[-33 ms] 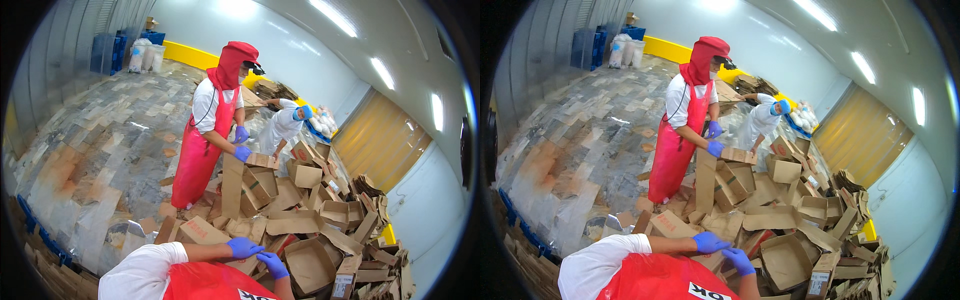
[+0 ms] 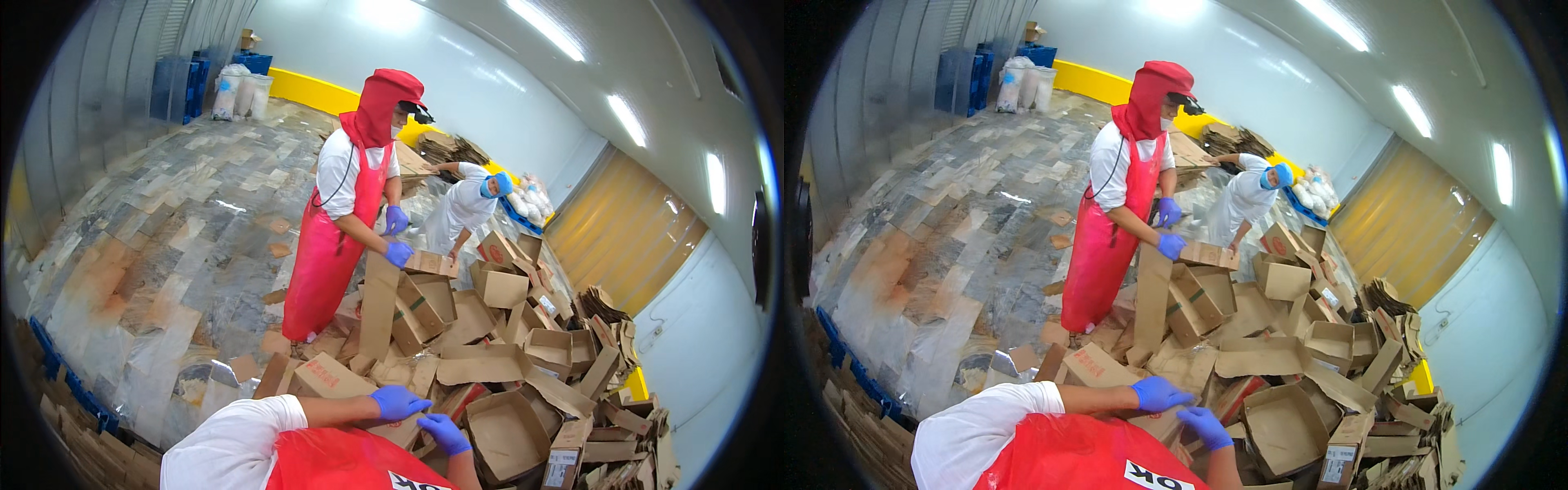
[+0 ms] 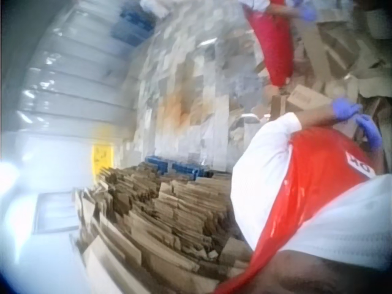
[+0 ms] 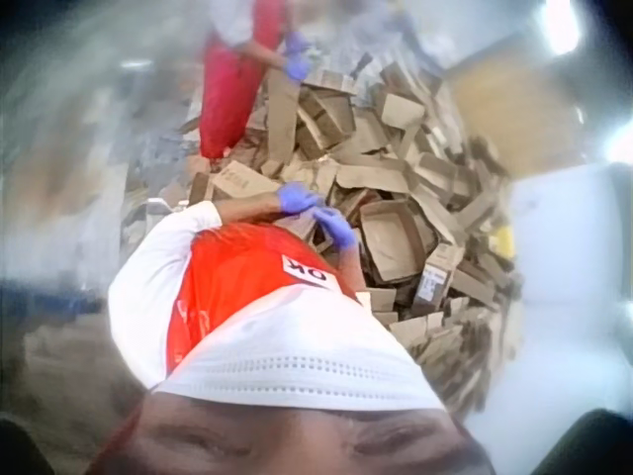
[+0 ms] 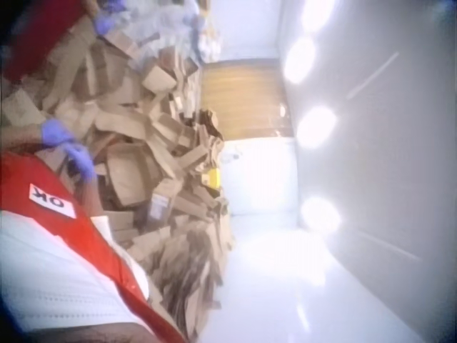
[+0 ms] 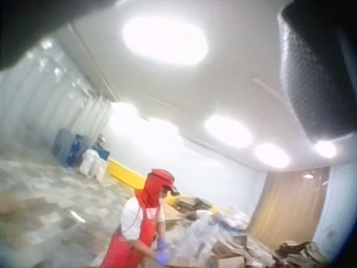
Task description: The person picks up cardboard boxes from a large pile, removes tape and labels, and flattens them. They then place the flattened cardboard onto a growing stack against the wall.
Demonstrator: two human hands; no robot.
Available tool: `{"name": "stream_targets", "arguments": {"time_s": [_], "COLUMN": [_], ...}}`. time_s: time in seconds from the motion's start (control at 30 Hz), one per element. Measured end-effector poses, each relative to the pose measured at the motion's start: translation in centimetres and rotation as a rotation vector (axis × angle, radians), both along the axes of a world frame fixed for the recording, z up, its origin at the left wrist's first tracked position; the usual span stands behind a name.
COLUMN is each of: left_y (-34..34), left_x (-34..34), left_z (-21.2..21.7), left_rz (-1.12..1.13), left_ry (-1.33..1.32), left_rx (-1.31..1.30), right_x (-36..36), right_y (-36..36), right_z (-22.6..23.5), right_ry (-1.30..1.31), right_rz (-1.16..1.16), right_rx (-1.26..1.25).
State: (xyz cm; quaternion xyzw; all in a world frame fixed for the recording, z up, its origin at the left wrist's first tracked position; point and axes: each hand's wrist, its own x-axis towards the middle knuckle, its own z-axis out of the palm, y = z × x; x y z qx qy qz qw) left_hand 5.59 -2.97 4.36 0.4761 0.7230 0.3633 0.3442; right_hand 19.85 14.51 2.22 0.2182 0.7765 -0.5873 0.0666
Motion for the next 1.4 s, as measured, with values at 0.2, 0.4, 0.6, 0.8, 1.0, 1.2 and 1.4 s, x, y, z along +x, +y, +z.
{"name": "stream_targets", "arguments": {"time_s": [0.2, 0.4, 0.6, 0.8, 1.0, 1.2, 1.4], "left_y": [-1.0, -2.9, -5.1, -3.2, -1.9, -7.5, -11.1], "left_x": [1.2, 2.1, -1.9, 0.3, 2.8, -4.4, -7.7], "left_z": [-4.1, -4.1, -8.2, 1.3, 4.5, 2.1, -1.4], "left_rz": [-0.004, 0.350, 0.669, 0.661, 0.427, 0.344, 0.454], "left_ry": [0.441, 0.191, 0.148, 0.392, 0.357, 0.641, 0.204], "left_rx": [0.071, -0.126, -0.137, 0.198, 0.119, 0.097, 0.028], "right_x": [1.0, 0.2, 1.4, 0.3, 1.0, 5.2, 8.7], "right_y": [-4.6, -8.0, -7.0, -5.1, -5.1, 0.8, 6.3], "right_z": [-1.4, -1.2, 0.3, 7.2, 6.8, 4.9, 5.7], "right_ry": [0.184, 0.499, 0.915, 0.394, 0.126, 0.338, 0.402], "right_rz": [-0.010, -0.184, -0.151, -0.080, 0.077, -0.254, -0.399], "right_rx": [0.119, 0.397, 0.865, 0.593, 0.221, -0.003, 0.089]}}
